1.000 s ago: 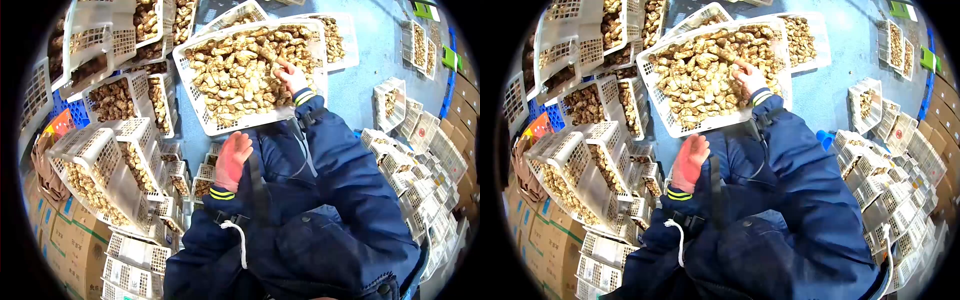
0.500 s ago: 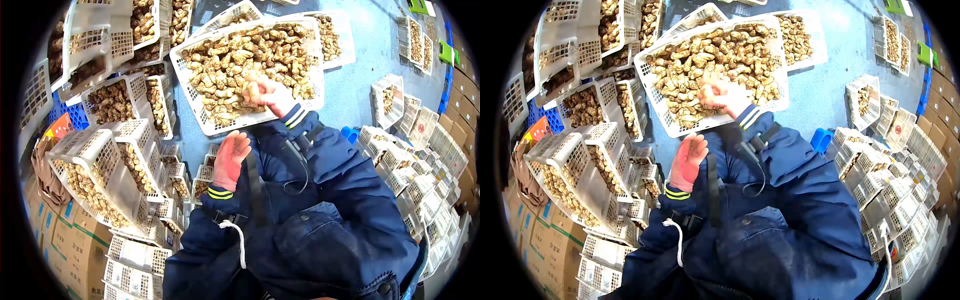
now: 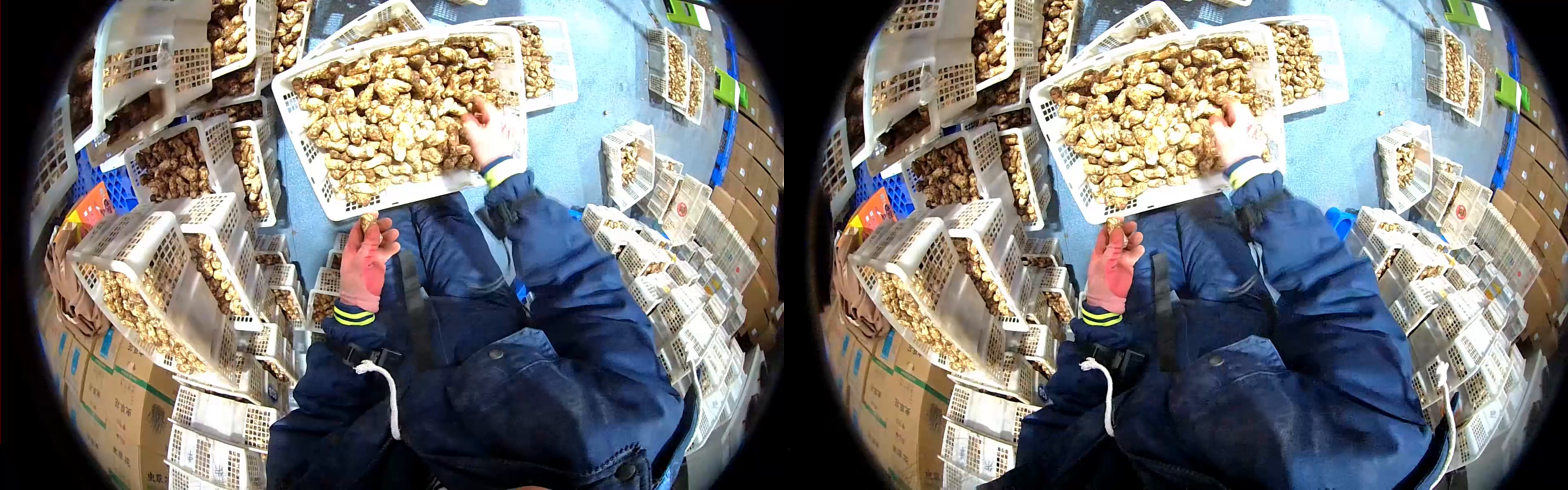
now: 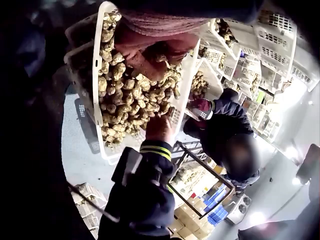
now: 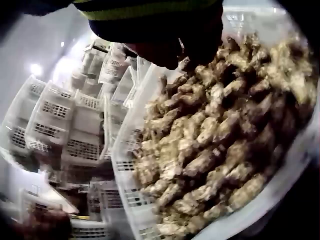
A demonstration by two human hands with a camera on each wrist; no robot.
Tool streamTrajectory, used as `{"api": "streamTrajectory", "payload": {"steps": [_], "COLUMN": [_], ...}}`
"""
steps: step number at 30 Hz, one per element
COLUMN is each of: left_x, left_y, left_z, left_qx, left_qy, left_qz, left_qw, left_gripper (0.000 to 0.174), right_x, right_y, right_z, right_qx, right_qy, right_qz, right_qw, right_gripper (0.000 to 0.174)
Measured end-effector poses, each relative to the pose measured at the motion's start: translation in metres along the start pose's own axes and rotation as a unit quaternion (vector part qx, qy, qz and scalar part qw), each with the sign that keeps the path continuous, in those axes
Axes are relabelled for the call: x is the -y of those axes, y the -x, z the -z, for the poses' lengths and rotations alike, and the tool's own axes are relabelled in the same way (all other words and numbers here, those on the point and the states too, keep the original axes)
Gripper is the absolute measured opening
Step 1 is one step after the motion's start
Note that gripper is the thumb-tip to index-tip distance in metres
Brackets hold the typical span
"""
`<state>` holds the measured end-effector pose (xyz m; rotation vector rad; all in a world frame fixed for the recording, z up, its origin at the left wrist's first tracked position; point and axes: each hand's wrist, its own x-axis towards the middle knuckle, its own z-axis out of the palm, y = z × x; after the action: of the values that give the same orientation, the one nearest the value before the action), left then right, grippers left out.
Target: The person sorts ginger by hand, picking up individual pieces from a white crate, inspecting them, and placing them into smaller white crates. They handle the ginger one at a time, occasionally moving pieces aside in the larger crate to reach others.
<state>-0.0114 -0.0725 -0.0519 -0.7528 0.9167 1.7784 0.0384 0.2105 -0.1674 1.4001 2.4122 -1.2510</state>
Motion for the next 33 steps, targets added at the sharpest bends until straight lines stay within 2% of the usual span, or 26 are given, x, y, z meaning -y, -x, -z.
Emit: {"api": "streamTrajectory", "payload": {"steps": [1,3,4,5,7,8,9,11,13,16,19,21,23,24,25,26,27,28,29,30,31,32,33], "left_x": [0.0,-0.002,-0.005,-0.006,-0.007,-0.007,-0.007,-0.002,0.003,0.002,0.008,0.009,0.012,0.01,0.01,0.01,0.012,0.015,0.017,0.015,0.021,0.018,0.015], "left_y": [0.0,0.001,0.004,0.003,0.004,0.005,0.004,0.001,-0.002,0.0,-0.004,-0.006,-0.009,-0.008,-0.008,-0.009,-0.01,-0.014,-0.017,-0.017,-0.017,-0.02,-0.023], "left_z": [-0.002,-0.007,-0.015,-0.014,-0.012,-0.011,-0.012,-0.015,-0.015,-0.032,-0.029,-0.022,-0.016,-0.028,-0.035,-0.035,-0.034,-0.034,-0.034,-0.037,-0.034,-0.033,-0.035], "left_qx": [0.0,0.002,-0.035,-0.036,-0.034,-0.034,-0.036,-0.035,0.02,0.034,0.053,0.077,0.103,0.076,0.049,0.108,0.107,0.09,0.073,0.102,0.075,0.055,0.034], "left_qy": [0.001,0.018,-0.013,-0.015,-0.002,-0.002,-0.008,-0.012,0.075,0.062,0.056,0.027,0.015,0.012,0.009,0.042,0.043,0.027,0.011,0.004,0.011,-0.026,-0.062], "left_qz": [-0.001,0.036,0.037,0.036,0.044,0.047,0.039,0.032,0.03,0.018,0.003,0.008,0.01,0.002,-0.006,-0.024,-0.023,-0.022,-0.023,-0.006,-0.012,0.029,0.07], "left_qw": [1.0,0.999,0.999,0.999,0.998,0.998,0.999,0.999,0.997,0.997,0.997,0.997,0.995,0.997,0.999,0.993,0.993,0.995,0.997,0.995,0.997,0.998,0.995], "left_gripper": [0.03,0.031,0.032,0.032,0.031,0.031,0.03,0.029,0.028,0.029,0.029,0.028,0.03,0.038,0.046,0.053,0.053,0.055,0.056,0.059,0.051,0.045,0.039], "right_x": [-0.011,-0.03,-0.037,-0.044,-0.052,-0.058,-0.066,-0.053,-0.01,-0.006,0.027,0.032,0.013,0.027,0.033,0.043,0.055,0.064,0.073,0.08,0.082,0.083,0.048], "right_y": [-0.016,-0.039,-0.044,-0.047,-0.048,-0.041,-0.036,-0.015,0.003,0.012,0.033,0.048,0.059,0.066,0.071,0.081,0.088,0.089,0.1,0.098,0.097,0.086,0.065], "right_z": [0.001,-0.012,-0.017,-0.018,-0.017,-0.019,-0.007,0.01,0.035,0.033,0.038,0.029,0.016,0.022,0.024,0.024,0.024,0.022,0.031,0.04,0.047,0.051,0.038], "right_qx": [-0.059,-0.05,-0.031,-0.009,-0.01,-0.049,0.028,0.077,0.129,0.204,0.241,0.232,0.25,0.226,0.214,0.216,0.217,0.239,0.315,0.347,0.375,0.337,0.166], "right_qy": [0.161,0.21,0.175,0.158,-0.072,-0.264,-0.366,-0.554,-0.518,-0.587,-0.554,-0.562,-0.587,-0.57,-0.529,-0.533,-0.537,-0.355,-0.283,-0.217,-0.149,-0.241,0.051], "right_qz": [-0.019,-0.056,-0.089,-0.117,-0.072,-0.047,-0.138,-0.133,-0.14,-0.124,-0.148,-0.178,-0.186,-0.2,-0.187,-0.155,-0.125,0.012,0.054,0.092,0.13,0.064,0.217], "right_qw": [0.985,0.975,0.98,0.98,0.995,0.962,0.92,0.819,0.834,0.774,0.783,0.774,0.747,0.764,0.8,0.803,0.806,0.904,0.904,0.908,0.906,0.908,0.961], "right_gripper": [0.056,0.057,0.058,0.055,0.051,0.05,0.052,0.055,0.053,0.054,0.058,0.056,0.054,0.052,0.05,0.05,0.05,0.054,0.056,0.055,0.055,0.046,0.035]}}
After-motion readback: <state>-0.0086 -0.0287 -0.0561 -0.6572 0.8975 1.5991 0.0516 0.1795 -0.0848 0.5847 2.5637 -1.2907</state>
